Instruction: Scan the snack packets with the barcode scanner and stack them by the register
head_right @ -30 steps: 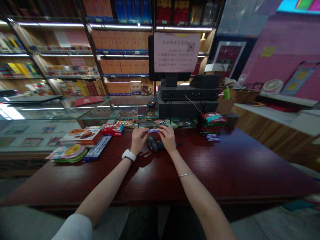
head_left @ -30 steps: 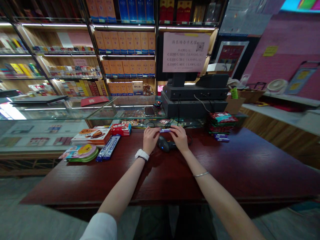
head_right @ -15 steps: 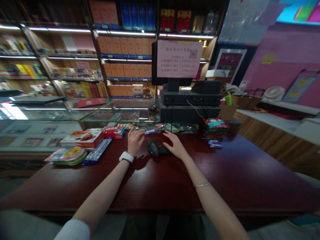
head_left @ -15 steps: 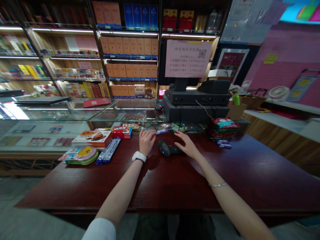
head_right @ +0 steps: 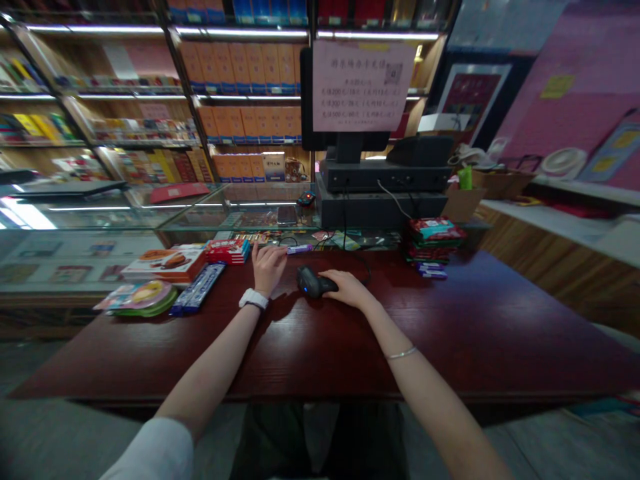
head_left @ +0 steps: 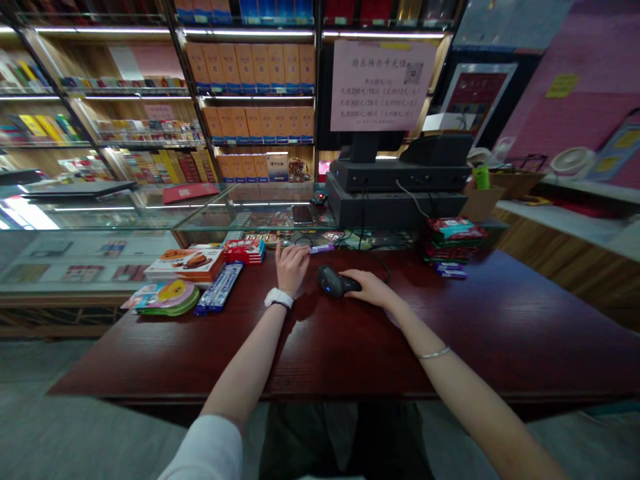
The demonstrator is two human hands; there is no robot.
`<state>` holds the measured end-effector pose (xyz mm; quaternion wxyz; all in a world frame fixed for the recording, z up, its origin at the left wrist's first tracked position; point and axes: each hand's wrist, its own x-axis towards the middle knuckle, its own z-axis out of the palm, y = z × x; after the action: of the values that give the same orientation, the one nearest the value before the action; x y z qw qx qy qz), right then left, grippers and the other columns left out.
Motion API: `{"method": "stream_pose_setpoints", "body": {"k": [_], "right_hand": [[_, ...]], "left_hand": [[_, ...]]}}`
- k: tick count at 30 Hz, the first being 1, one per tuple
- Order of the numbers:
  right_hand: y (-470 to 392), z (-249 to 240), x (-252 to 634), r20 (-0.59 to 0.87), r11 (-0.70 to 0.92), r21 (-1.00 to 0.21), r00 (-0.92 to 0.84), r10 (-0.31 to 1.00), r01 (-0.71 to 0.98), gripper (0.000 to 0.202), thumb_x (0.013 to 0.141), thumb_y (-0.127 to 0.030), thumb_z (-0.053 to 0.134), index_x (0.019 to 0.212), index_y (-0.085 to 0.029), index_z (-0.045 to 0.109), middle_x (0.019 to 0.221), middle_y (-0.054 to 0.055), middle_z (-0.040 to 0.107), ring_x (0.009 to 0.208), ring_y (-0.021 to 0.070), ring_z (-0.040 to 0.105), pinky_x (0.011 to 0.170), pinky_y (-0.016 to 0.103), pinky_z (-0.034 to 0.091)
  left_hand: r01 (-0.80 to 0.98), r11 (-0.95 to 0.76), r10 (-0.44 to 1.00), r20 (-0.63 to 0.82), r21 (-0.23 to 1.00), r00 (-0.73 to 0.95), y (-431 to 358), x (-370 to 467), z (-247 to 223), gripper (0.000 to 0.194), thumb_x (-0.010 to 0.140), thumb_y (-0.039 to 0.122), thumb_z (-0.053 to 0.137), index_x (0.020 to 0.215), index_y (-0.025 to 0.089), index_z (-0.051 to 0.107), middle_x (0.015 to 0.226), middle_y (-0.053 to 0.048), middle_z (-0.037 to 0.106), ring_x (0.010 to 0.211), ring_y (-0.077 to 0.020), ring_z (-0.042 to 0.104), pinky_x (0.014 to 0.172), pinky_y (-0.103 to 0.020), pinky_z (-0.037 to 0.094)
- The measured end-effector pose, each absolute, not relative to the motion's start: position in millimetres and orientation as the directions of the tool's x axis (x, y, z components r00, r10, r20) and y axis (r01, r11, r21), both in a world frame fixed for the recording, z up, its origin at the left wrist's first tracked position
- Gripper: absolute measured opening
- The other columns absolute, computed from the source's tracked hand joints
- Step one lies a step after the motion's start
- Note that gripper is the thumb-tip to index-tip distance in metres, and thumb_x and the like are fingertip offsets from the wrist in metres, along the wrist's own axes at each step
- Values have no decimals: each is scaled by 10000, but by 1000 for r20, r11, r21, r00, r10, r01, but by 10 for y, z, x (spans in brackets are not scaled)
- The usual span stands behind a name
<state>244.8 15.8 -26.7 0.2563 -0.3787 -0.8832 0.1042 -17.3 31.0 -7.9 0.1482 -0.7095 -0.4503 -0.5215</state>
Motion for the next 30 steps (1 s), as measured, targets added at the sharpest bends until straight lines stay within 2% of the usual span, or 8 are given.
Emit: {"method": "stream_pose_setpoints", "body": {"k": [8,14,21,30], "right_hand": [[85,-210,2424,344,668,-336,-574,744,664,535,758,-203,674,1284,-227,586,1213,83,672,1101,243,646,948,395,482],[-10,-87,2429,405,626,-261,-506,762,735,457,762,-259,662,1217,-233,631,1107,55,707,979,233,681,872,354,506],[-38,-3,2487,535,587,-321,-369,760,743,356,742,-240,666,1097,-260,686,1030,20,748,925,223,711,809,314,542],[25,-6,2565,568,567,-371,-304,765,735,337,734,-268,692,1069,-235,699,1051,42,754,935,254,720,827,352,562]], "left_hand": [[791,-555,487,871,256,59,326,-155,-97,99,886,204,595,899,269,668,987,0,744,969,-199,645,1184,-532,256],[788,-553,499,865,271,53,336,-162,-116,104,890,206,583,887,269,666,963,-5,738,977,-202,643,1188,-534,248],[799,-540,506,861,265,57,342,-165,-148,107,884,197,583,883,270,661,921,-5,716,947,-198,638,1181,-522,259],[807,-546,504,858,227,99,338,-166,-167,143,916,217,544,864,263,669,902,-20,697,941,-198,630,1184,-523,264]]}}
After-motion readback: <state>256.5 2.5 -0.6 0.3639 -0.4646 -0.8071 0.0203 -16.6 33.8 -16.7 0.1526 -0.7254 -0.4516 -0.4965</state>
